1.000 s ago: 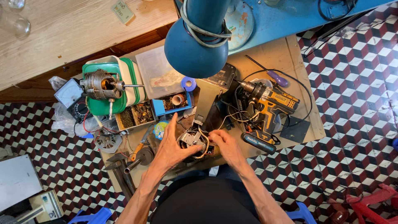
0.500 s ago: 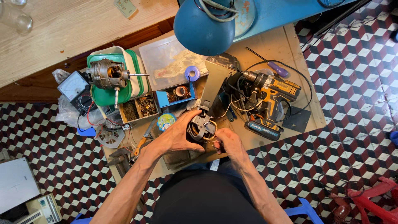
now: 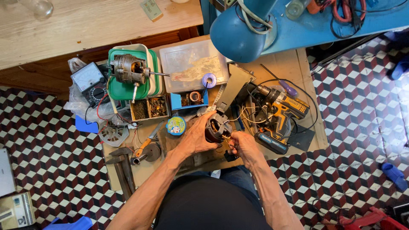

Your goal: The person works at a cluttered repair bench on an electric motor. They hold the motor housing and use a screwdriver to loosen its parts, then pick up a cordless drill and use it to work on the motor's armature, repositioning the motor and handling its components throughout.

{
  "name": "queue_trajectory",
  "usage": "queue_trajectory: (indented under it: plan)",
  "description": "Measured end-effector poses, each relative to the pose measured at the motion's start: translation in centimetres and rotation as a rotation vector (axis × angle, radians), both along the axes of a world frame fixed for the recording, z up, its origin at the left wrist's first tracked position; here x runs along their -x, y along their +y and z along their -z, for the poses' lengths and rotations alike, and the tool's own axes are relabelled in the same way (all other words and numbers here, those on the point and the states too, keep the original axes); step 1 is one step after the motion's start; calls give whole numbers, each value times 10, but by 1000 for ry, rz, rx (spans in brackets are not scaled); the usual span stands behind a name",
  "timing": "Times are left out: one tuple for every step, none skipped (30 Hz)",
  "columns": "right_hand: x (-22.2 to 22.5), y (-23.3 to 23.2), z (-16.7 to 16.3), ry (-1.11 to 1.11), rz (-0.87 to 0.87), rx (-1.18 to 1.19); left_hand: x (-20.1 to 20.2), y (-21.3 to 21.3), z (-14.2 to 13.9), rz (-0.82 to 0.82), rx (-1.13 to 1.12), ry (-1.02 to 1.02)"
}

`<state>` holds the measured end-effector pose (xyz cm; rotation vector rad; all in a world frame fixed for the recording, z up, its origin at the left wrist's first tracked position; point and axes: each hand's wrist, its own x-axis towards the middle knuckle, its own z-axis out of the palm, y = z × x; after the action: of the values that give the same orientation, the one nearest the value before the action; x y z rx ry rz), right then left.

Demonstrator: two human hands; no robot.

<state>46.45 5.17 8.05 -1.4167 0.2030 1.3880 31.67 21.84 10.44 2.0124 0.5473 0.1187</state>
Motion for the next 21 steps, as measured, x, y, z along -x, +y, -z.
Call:
queue_trajectory:
  plan:
    - [-1, 2, -1, 0, -8, -9, 0, 0, 0, -8, -2, -18]
    - [0, 3, -3, 2, -16, -17, 1, 1, 0, -17, -4, -34]
    - [1, 3, -5, 5, -25, -26, 3, 1, -1, -21, -14, -46]
    - [3, 4, -7, -20, -55, -21, 6, 2, -1, -25, -26, -57]
    - [6, 4, -10, -44, -83, -16, 10, 2, -2, -27, -38, -67]
    - [9, 4, -13, -67, -110, -10, 14, 2, -4, -36, -56, -51]
    - [13, 3, -16, -68, -132, 23, 19, -1, -5, -47, -74, -36]
    - [17, 2, -18, -67, -152, 56, 24, -4, -6, -55, -90, -20]
    - [22, 0, -20, -66, -168, 93, 28, -8, -6, -77, -105, -30]
    - [26, -1, -22, -78, -177, 95, 32, -13, -7, -101, -118, -39]
    - [31, -2, -22, -89, -189, 95, 36, -18, -6, -128, -131, -47]
    - [35, -2, -22, -100, -203, 93, 40, -21, -5, -163, -77, -2]
    - [39, -2, -22, -70, -175, 75, 43, -24, -4, -197, -24, 41]
    - [42, -2, -22, -40, -148, 57, 46, -26, -2, -230, 31, 84]
    - [44, -2, -21, -11, -122, 40, 49, -27, 0, -228, 9, 47]
    - [45, -1, -21, -21, -109, 43, 50, -26, 3, -224, -15, 11]
    - [46, -1, -22, -30, -93, 50, 52, -25, 5, -218, -35, -25]
    - [46, -1, -23, -41, -79, 57, 53, -25, 7, -220, -59, -51]
    - [45, 1, -25, -87, -81, 71, 54, -24, 9, -221, -85, -81]
    - [44, 4, -29, -133, -84, 84, 54, -22, 11, -223, -112, -111]
    - [43, 6, -32, -177, -89, 98, 55, -22, 12, -225, -102, -97]
